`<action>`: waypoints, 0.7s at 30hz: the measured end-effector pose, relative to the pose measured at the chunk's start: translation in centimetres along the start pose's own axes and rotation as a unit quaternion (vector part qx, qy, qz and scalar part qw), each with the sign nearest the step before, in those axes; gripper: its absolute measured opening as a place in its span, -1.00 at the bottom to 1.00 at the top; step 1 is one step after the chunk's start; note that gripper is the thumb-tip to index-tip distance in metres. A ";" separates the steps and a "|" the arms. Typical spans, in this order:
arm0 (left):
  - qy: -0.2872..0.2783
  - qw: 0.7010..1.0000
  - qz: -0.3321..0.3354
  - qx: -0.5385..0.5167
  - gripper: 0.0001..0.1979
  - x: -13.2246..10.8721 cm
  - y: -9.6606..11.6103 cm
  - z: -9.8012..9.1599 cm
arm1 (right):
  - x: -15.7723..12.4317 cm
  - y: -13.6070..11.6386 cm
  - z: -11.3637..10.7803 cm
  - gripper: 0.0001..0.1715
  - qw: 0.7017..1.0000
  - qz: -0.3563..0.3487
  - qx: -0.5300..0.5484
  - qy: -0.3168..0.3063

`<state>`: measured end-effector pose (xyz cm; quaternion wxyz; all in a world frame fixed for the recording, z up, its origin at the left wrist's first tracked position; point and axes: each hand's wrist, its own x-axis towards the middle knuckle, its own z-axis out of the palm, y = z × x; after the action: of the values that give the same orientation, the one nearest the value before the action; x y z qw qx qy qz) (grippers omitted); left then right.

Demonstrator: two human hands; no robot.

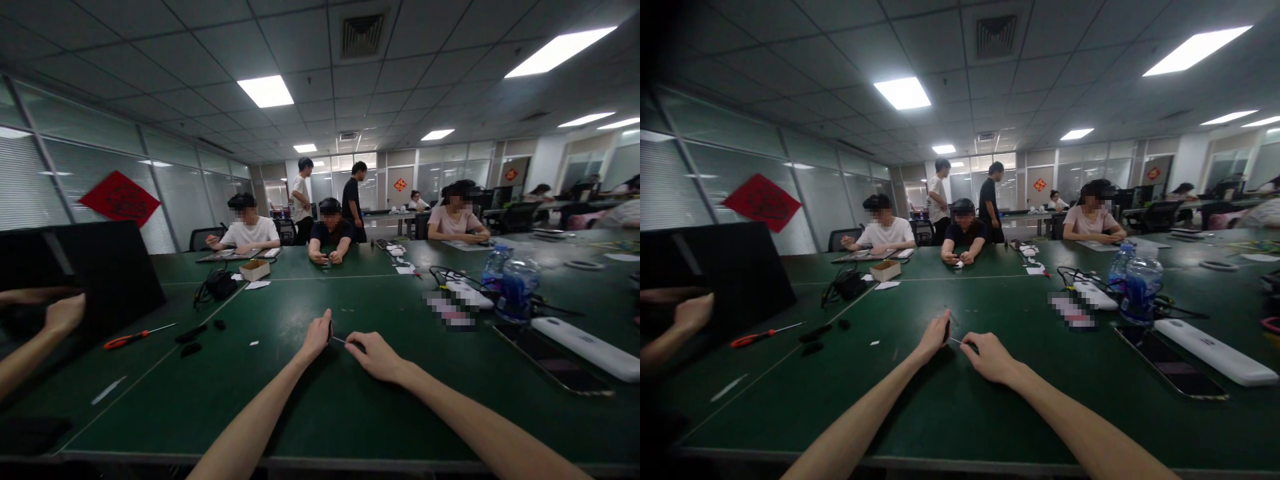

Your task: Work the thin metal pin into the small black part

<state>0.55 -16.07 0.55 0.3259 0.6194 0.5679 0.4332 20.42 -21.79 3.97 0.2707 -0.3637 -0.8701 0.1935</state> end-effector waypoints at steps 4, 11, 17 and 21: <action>0.028 0.999 -0.015 0.001 -0.29 0.0 0.1 0.0 | 0.0 -0.5 0.5 -0.62 1.000 0.017 0.018 0.013; 0.035 0.999 -0.030 -0.010 -0.28 0.0 0.3 0.1 | 0.2 -0.7 1.2 -0.61 0.998 0.035 0.029 0.035; 0.039 0.999 -0.010 -0.007 -0.29 -0.2 0.4 0.0 | 0.3 -0.7 1.2 -0.61 0.998 0.040 0.039 0.038; 0.038 0.999 -0.004 0.000 -0.28 -0.4 0.5 0.1 | 0.4 -0.6 1.4 -0.60 0.996 0.049 0.066 0.034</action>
<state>0.83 -16.50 0.93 0.3055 0.5999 0.5829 0.4550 19.06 -22.08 3.34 0.3135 -0.3936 -0.8267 0.2517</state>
